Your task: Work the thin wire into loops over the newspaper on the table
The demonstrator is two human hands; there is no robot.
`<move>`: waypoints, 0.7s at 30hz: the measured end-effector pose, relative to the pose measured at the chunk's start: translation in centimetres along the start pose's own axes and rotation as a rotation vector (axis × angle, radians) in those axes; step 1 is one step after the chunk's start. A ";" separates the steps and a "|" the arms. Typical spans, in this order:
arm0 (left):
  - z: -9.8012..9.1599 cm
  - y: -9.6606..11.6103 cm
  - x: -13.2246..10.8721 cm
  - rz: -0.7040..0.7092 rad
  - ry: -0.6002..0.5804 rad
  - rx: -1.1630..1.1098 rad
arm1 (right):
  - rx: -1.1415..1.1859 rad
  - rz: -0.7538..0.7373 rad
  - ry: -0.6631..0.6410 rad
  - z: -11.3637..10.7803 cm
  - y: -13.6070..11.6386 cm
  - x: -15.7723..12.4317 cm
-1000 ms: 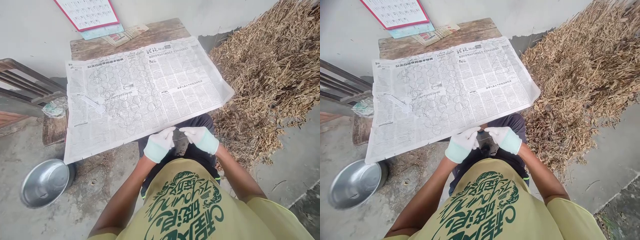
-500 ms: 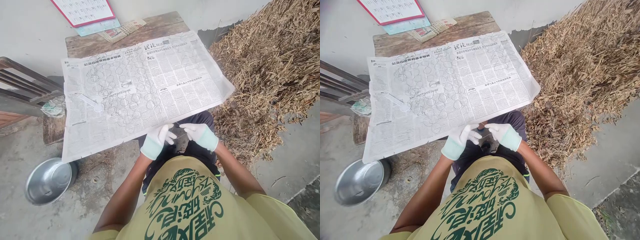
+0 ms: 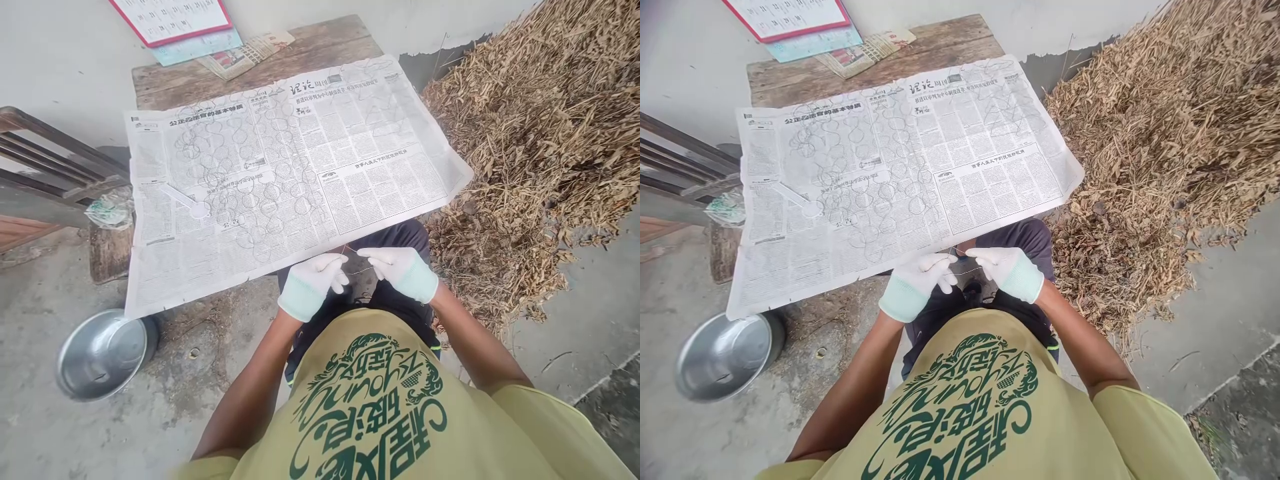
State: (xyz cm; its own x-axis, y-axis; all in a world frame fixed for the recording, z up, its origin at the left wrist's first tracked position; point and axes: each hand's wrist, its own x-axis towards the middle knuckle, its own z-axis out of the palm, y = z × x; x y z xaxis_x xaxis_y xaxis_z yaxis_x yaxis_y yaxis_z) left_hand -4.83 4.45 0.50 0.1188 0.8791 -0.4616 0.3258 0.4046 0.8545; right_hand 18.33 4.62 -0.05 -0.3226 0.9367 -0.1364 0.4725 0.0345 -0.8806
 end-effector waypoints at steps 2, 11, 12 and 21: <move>-0.2 0.4 0.4 -0.001 -0.041 -0.028 | -0.065 -0.156 -0.038 0.1 0.4 -0.4; 0.2 1.9 0.9 0.030 -0.133 0.160 | -0.035 0.077 0.008 -0.4 0.3 -0.1; 0.3 1.9 0.8 0.032 -0.138 0.174 | -0.026 0.093 0.011 -0.5 0.3 0.0; 0.4 1.4 0.5 0.009 -0.103 0.096 | 0.004 0.100 0.027 -0.4 0.3 0.1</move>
State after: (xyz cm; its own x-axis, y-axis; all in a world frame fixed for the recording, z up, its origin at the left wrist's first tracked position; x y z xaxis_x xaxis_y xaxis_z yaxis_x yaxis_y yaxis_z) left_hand -3.98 5.39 1.34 0.2158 0.8500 -0.4805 0.4125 0.3667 0.8339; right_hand 18.75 4.89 -0.10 -0.2519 0.9444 -0.2114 0.4976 -0.0610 -0.8653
